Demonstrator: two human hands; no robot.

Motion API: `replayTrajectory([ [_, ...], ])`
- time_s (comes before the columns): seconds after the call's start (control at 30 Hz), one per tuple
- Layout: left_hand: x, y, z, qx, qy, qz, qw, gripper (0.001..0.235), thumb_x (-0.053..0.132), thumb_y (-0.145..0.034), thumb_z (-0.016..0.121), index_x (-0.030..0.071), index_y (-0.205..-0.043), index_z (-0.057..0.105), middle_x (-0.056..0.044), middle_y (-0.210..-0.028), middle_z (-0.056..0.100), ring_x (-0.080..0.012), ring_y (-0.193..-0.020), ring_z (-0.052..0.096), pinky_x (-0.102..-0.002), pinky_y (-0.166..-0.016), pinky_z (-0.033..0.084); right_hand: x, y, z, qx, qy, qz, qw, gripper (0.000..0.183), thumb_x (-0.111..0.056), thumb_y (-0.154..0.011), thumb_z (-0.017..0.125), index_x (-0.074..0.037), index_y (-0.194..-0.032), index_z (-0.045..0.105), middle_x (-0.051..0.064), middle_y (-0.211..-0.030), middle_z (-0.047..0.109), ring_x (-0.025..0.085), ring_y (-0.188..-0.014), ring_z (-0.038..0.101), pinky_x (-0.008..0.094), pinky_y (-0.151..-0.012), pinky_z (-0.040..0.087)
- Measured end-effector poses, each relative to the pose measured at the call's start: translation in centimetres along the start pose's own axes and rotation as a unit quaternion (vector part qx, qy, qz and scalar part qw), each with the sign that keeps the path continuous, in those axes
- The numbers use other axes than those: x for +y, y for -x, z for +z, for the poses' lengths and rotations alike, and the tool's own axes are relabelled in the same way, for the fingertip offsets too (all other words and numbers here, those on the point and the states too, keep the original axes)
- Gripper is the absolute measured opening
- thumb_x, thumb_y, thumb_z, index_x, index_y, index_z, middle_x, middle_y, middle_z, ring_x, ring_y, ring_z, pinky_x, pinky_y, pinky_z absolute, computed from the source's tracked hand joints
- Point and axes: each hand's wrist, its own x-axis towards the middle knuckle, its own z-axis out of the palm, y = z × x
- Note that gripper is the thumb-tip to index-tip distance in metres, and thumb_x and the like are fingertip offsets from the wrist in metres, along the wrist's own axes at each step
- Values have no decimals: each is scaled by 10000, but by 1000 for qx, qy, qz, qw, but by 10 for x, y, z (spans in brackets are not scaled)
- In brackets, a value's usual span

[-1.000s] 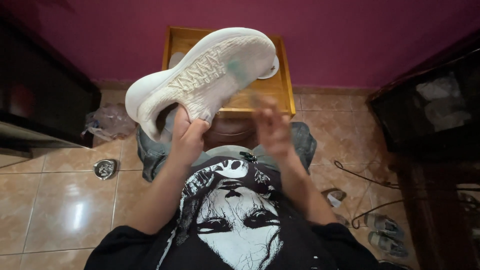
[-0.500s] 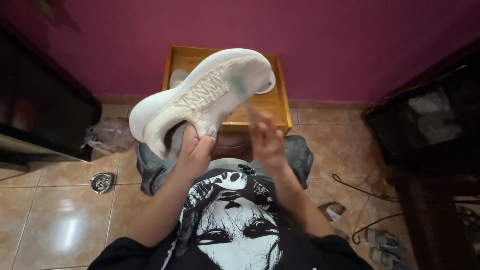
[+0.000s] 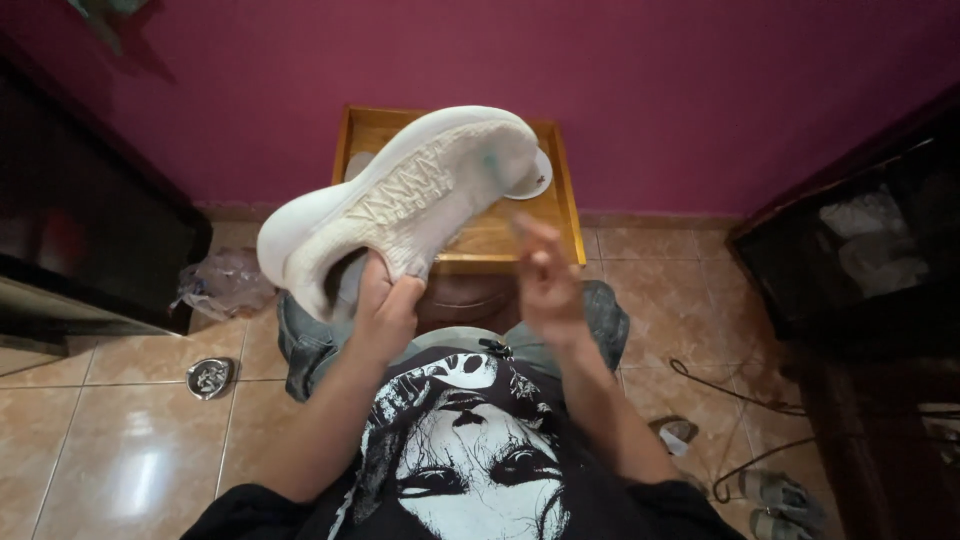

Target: The person scrubs a white sneaker with a toothbrush, focusing on the upper, sole, and laces. They repeatedly dip the brush into a small bowl of liquid and continue scrubbing different areas of the shoe.

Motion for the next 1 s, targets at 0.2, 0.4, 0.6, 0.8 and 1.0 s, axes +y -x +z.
replayTrajectory([
  [0.2, 6, 1, -2, 27, -15, 2, 1000, 615, -20, -755, 514, -124, -1360, 500, -207, -1302, 545, -272, -1225, 473, -546, -1118, 350, -17, -4, -6, -39, -30, -15, 999, 425, -169, -1024, 514, -269, -1424, 616, 39, -1057, 779, 144, -585, 651, 324, -626, 570],
  [0.4, -29, 4, -6, 38, -17, 2, 999, 611, -8, -761, 525, -111, -1363, 495, -188, -1269, 537, -238, -1199, 471, -494, -1110, 362, 6, -1, -6, -159, -75, 3, 984, 359, -222, -1030, 575, -237, -1376, 666, -10, -477, 527, 108, -422, 446, 259, -480, 411],
  [0.6, -12, 1, 2, 29, -17, -2, 999, 646, -31, -750, 529, -72, -1395, 507, -101, -1276, 523, -207, -1177, 479, -480, -1092, 399, -2, 3, 0, -82, 20, -20, 996, 390, -100, -988, 470, -128, -1349, 616, 183, -1058, 763, 328, -764, 735, 419, -706, 580],
  [0.8, -16, 2, 2, 51, -8, -10, 999, 588, -39, -740, 512, -115, -1323, 502, -187, -1172, 564, -250, -1075, 506, -518, -1039, 406, -4, -7, -16, -65, 1, 41, 997, 448, -172, -1034, 500, -326, -1444, 597, 52, -993, 789, 149, -525, 607, 328, -606, 543],
  [1.0, -13, 6, -3, 58, -19, -21, 998, 541, -26, -756, 530, -136, -1286, 521, -173, -1117, 570, -258, -991, 533, -527, -992, 444, -5, 9, -3, -113, 5, 5, 994, 341, -213, -986, 614, -317, -1289, 729, 102, -628, 673, 207, -507, 624, 323, -532, 530],
])
